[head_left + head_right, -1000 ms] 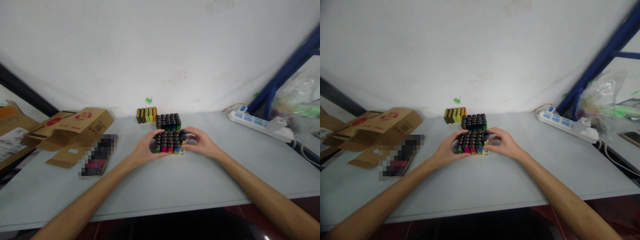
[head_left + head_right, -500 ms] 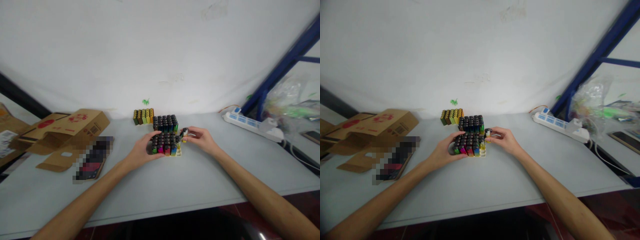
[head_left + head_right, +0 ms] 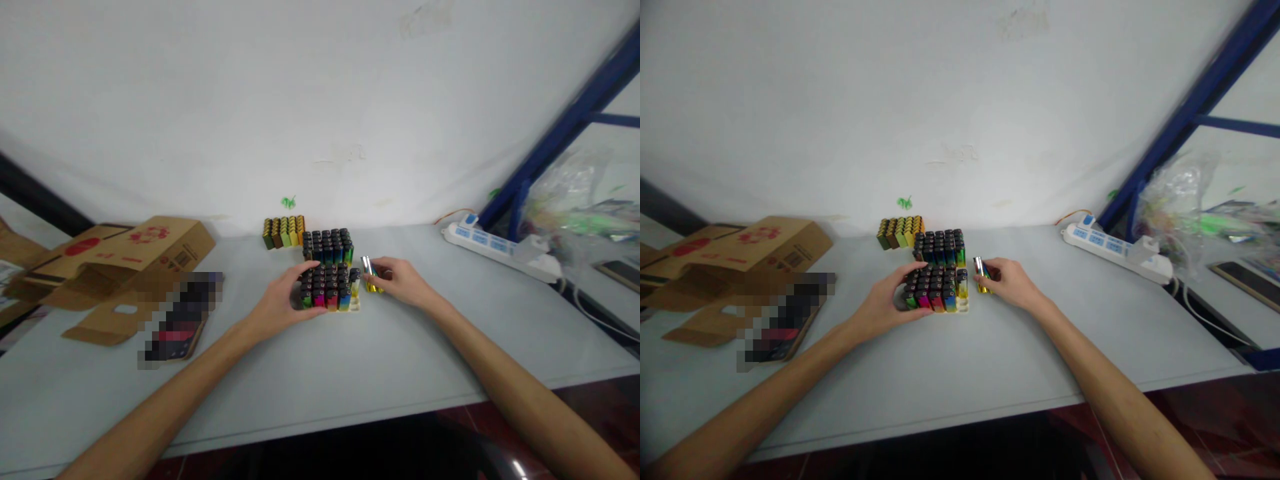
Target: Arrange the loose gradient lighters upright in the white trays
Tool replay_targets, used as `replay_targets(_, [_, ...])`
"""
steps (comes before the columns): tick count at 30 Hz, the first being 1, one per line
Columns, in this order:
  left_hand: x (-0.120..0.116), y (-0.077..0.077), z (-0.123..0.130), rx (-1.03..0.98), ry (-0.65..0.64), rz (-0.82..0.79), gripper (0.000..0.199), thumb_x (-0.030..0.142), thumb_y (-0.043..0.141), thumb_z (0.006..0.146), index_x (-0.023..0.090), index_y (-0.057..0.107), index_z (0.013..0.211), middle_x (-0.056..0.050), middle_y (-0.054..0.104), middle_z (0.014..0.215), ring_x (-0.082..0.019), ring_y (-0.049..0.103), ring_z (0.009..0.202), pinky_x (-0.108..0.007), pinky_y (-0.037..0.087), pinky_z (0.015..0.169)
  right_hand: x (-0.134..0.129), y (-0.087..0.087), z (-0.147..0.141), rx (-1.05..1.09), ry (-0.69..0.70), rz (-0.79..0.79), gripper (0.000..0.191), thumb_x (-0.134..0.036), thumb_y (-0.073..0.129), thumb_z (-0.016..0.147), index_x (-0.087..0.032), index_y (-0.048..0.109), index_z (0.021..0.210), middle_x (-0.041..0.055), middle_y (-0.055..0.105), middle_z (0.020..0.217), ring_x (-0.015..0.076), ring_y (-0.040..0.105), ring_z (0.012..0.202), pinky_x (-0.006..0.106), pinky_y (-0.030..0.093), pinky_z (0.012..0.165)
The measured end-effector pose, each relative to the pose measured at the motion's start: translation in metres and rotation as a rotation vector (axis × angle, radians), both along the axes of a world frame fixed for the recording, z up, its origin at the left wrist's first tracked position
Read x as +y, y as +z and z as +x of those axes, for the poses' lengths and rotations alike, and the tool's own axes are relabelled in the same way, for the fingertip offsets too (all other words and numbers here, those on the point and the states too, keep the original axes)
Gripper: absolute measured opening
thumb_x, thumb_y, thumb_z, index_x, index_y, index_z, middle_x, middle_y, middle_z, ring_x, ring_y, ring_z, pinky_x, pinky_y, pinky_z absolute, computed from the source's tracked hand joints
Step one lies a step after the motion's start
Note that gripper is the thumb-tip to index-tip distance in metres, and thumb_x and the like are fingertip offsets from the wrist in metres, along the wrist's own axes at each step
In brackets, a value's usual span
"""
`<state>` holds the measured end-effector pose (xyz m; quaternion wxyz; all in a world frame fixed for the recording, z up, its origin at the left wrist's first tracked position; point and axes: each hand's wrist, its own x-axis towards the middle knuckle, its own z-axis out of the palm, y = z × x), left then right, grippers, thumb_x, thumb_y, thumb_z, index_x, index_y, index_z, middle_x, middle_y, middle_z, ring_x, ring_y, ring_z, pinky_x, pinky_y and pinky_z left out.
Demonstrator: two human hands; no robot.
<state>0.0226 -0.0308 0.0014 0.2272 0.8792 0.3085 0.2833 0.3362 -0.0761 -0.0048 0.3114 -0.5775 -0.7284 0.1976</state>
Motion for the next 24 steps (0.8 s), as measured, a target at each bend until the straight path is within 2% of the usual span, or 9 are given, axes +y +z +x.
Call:
replay_targets(5, [0.000,0.001,0.001,-0.005,0.000,0.007,0.081,0.047,0.085,0.081,0.023,0.047,0.148,-0.010,0.067,0.141,-0.029,0.067,0.127,-0.042,0.053,0.113,-0.001,0.000,-0.003,-0.116,0.011,0.026,0.028,-0.038,0.065,0.097,-0.017,0.078,0.111,0.0076,0.070,0.092,0.0171,0.063,0.071,0.030,0.051,0.069])
replay_targets(10, [0.002,-0.002,0.000,-0.005,0.005,0.014,0.081,0.048,0.085,0.080,0.025,0.046,0.148,-0.009,0.067,0.141,-0.028,0.068,0.125,-0.042,0.054,0.112,-0.007,0.007,-0.001,0.013,0.010,0.102,0.035,-0.037,0.066,0.098,-0.020,0.073,0.127,0.0099,0.070,0.106,0.0172,0.064,0.076,0.032,0.055,0.072])
replay_targets(15, [0.002,-0.002,0.001,-0.010,-0.006,0.025,0.080,0.047,0.084,0.081,0.024,0.046,0.148,-0.009,0.067,0.141,-0.028,0.067,0.127,-0.042,0.054,0.112,-0.018,0.017,-0.010,0.187,0.223,0.073,0.037,-0.040,0.072,0.094,-0.024,0.069,0.128,0.0086,0.072,0.118,0.0175,0.066,0.085,0.029,0.056,0.070])
replay_targets(18, [0.001,-0.002,0.001,-0.010,-0.007,0.027,0.080,0.048,0.084,0.082,0.025,0.046,0.148,-0.009,0.066,0.142,-0.028,0.067,0.128,-0.042,0.053,0.113,-0.019,0.016,-0.018,0.188,0.246,0.058,0.042,-0.037,0.076,0.091,-0.021,0.067,0.128,0.0080,0.074,0.115,0.0172,0.067,0.084,0.031,0.056,0.075])
replay_targets(24, [0.001,-0.001,0.000,0.001,-0.007,0.004,0.080,0.048,0.083,0.082,0.025,0.044,0.148,-0.010,0.065,0.144,-0.028,0.066,0.129,-0.044,0.052,0.114,-0.015,0.008,-0.025,0.125,0.151,0.075,0.031,-0.036,0.072,0.092,-0.019,0.070,0.117,0.0057,0.075,0.096,0.0171,0.067,0.076,0.030,0.055,0.069])
